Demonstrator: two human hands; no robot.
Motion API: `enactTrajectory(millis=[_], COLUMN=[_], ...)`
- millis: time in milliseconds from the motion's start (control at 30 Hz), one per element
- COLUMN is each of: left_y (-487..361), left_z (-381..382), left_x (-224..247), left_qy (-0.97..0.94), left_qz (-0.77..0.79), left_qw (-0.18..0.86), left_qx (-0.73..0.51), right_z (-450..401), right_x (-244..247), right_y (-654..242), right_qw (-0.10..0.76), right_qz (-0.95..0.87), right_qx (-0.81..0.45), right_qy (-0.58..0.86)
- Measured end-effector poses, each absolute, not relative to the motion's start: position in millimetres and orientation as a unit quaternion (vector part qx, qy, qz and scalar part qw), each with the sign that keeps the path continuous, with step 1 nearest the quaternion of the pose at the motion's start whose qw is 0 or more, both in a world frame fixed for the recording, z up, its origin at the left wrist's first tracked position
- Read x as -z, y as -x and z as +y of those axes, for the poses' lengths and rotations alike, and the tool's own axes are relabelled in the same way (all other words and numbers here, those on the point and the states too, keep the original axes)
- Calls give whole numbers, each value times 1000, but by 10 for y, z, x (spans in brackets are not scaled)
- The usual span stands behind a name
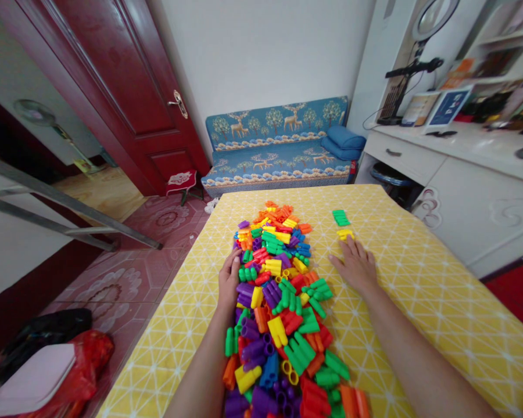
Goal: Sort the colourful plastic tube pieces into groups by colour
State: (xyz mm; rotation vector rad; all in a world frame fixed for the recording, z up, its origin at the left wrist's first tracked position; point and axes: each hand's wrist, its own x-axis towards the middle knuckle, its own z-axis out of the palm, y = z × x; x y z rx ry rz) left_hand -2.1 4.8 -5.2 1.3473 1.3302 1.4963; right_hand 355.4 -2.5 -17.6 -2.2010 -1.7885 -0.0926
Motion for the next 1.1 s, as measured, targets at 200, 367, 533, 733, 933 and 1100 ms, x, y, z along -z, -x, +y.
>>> enactTrajectory(millis=[200, 367, 533, 733, 933, 1100], left_y=[20, 13, 5, 7, 14, 15], left_z=[42, 50, 52, 48, 47, 52], left_x=[35, 43, 33, 32, 31, 38], left_qy=[-522, -516, -510, -518, -523, -521], left_qz=[518, 517, 522, 515, 519, 514], left_qw=[354, 359, 357, 354, 351, 358], left_qx=[-578, -581, -583, -584, -578, -580], right_z=[188, 252, 186, 165, 62, -29], right_x=[154, 142, 131, 187, 174, 172], right_y=[-3688, -3709, -3702, -3707, -3467, -3326], right_qw=[118, 118, 152, 148, 111, 211], right_qz=[-645, -647, -678, -705, -650, -624], right_qx=[10, 18, 61, 73, 23, -14], right_qy=[755, 753, 717, 690, 751, 752])
